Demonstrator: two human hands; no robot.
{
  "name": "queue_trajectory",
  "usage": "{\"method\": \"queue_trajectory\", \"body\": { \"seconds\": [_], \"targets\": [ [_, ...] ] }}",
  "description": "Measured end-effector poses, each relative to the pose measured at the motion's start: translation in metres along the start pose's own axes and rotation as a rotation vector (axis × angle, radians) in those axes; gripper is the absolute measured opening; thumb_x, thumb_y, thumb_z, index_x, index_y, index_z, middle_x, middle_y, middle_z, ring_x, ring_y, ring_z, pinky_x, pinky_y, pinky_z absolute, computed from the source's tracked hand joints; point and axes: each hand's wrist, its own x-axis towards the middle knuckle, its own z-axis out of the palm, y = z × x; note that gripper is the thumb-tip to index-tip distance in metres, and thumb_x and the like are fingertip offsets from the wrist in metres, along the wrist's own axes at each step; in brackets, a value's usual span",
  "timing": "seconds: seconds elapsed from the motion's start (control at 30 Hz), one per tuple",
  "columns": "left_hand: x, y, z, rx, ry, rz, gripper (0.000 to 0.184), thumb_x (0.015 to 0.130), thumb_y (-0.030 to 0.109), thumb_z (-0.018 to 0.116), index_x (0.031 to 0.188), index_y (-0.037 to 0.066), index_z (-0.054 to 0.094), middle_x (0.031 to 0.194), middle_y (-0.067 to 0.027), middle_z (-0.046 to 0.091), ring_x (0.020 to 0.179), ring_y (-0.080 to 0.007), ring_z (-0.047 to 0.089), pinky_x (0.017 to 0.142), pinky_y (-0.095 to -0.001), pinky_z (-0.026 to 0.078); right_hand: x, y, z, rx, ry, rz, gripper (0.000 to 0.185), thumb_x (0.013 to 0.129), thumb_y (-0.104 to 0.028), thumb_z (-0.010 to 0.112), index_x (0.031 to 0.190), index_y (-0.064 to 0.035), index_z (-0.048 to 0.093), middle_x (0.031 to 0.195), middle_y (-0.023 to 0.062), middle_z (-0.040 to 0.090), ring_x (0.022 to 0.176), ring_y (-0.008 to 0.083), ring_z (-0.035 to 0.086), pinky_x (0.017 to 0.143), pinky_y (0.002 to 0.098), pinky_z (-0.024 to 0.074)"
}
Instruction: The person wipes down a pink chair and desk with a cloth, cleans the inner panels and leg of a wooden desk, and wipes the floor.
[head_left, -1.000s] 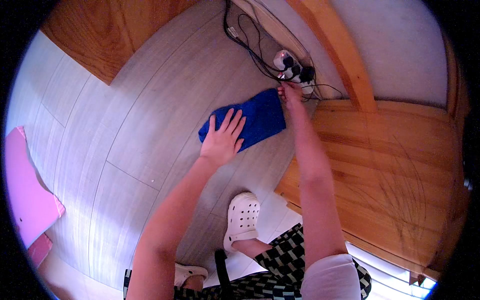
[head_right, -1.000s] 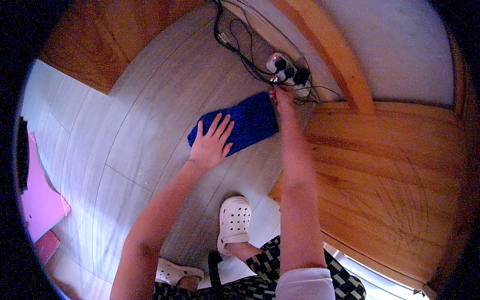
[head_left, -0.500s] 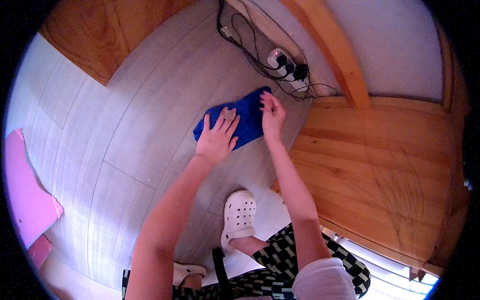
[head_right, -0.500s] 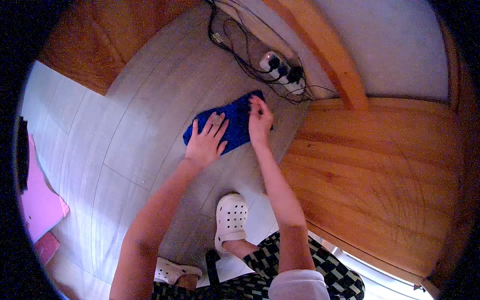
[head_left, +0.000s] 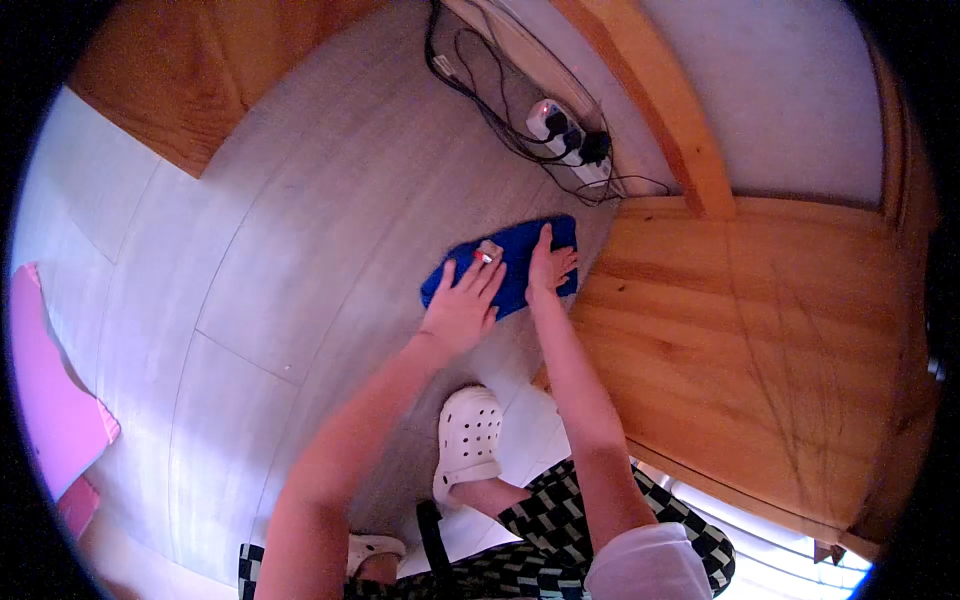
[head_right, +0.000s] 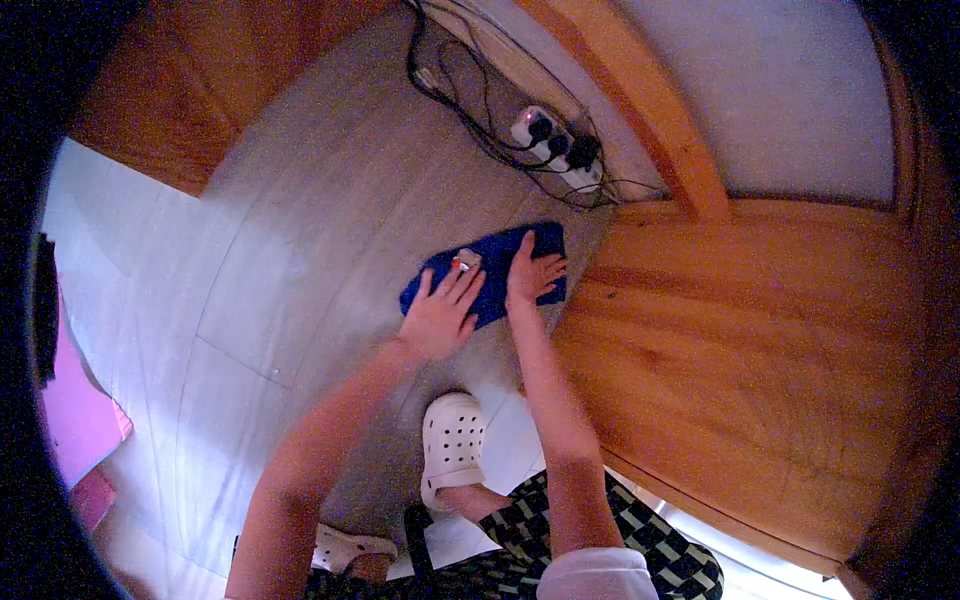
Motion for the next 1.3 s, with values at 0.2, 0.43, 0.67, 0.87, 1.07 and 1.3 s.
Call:
{"method": "queue_trajectory", "body": {
  "seconds": [0.2, 0.43, 0.67, 0.87, 1.07, 1.3],
  "targets": [
    [0.04, 0.022, 0.022, 0.024, -0.089, 0.109, 0.068, 0.09, 0.036, 0.055, 0.147, 0.008, 0.03, 0.156, -0.0068, 0.021, 0.142, -0.0237, 0.024, 0.111, -0.053, 0.025, 0.065, 0.019, -0.004, -0.03, 0.149, -0.026, 0.092, 0.09, -0.064, 0.041, 0.147, 0.0058, 0.021, 0.156, 0.0219, 0.014, 0.145, 0.0342, 0.011, 0.117, 0.0479, 0.0101],
    [0.098, 0.027, 0.041, 0.16, -0.054, 0.149, 0.067, 0.093, 0.045, 0.049, 0.148, 0.011, 0.03, 0.157, -0.0032, 0.02, 0.143, -0.0217, 0.02, 0.112, -0.0492, 0.023, 0.153, 0.028, 0.002, 0.027, 0.267, -0.302, 0.069, 0.097, -0.038, 0.041, 0.143, 0.0105, 0.025, 0.151, 0.0277, 0.024, 0.142, 0.0374, 0.02, 0.117, 0.0389, 0.0149],
    [0.161, 0.018, 0.046, 0.197, -0.026, 0.148, 0.064, 0.094, 0.045, 0.046, 0.147, 0.012, 0.033, 0.156, -0.0037, 0.023, 0.143, -0.0227, 0.021, 0.113, -0.0495, 0.022, 0.19, -0.009, -0.008, -0.188, 0.263, -0.481, 0.055, 0.095, -0.027, 0.044, 0.133, 0.0117, 0.039, 0.139, 0.035, 0.037, 0.131, 0.0444, 0.036, 0.114, 0.0458, 0.0231],
    [0.179, 0.014, 0.049, 0.179, -0.005, 0.139, 0.063, 0.092, 0.045, 0.048, 0.146, 0.014, 0.034, 0.155, -0.0034, 0.027, 0.142, -0.022, 0.023, 0.113, -0.0507, 0.021, 0.201, -0.011, -0.011, 0.182, 0.187, -0.427, 0.062, 0.093, -0.025, 0.047, 0.137, 0.0147, 0.031, 0.143, 0.0332, 0.034, 0.135, 0.0437, 0.031, 0.114, 0.041, 0.0226],
    [0.162, 0.01, 0.043, 0.155, -0.052, 0.184, 0.061, 0.091, 0.044, 0.05, 0.144, 0.016, 0.039, 0.153, -0.0003, 0.03, 0.143, -0.0191, 0.021, 0.114, -0.0482, 0.017, 0.185, 0.021, 0.004, 0.111, 0.289, -0.478, 0.061, 0.098, -0.026, 0.04, 0.14, 0.0151, 0.024, 0.147, 0.0336, 0.025, 0.139, 0.0429, 0.024, 0.117, 0.0428, 0.017],
    [0.101, 0.0, 0.043, 0.21, 0.024, 0.233, 0.062, 0.09, 0.044, 0.051, 0.143, 0.014, 0.039, 0.152, -0.0029, 0.031, 0.141, -0.0203, 0.025, 0.112, -0.0516, 0.022, 0.107, 0.024, 0.001, 0.011, 0.281, -0.343, 0.062, 0.099, -0.031, 0.036, 0.139, 0.0153, 0.027, 0.148, 0.0324, 0.026, 0.14, 0.0423, 0.023, 0.117, 0.0418, 0.0166]
  ]
}}
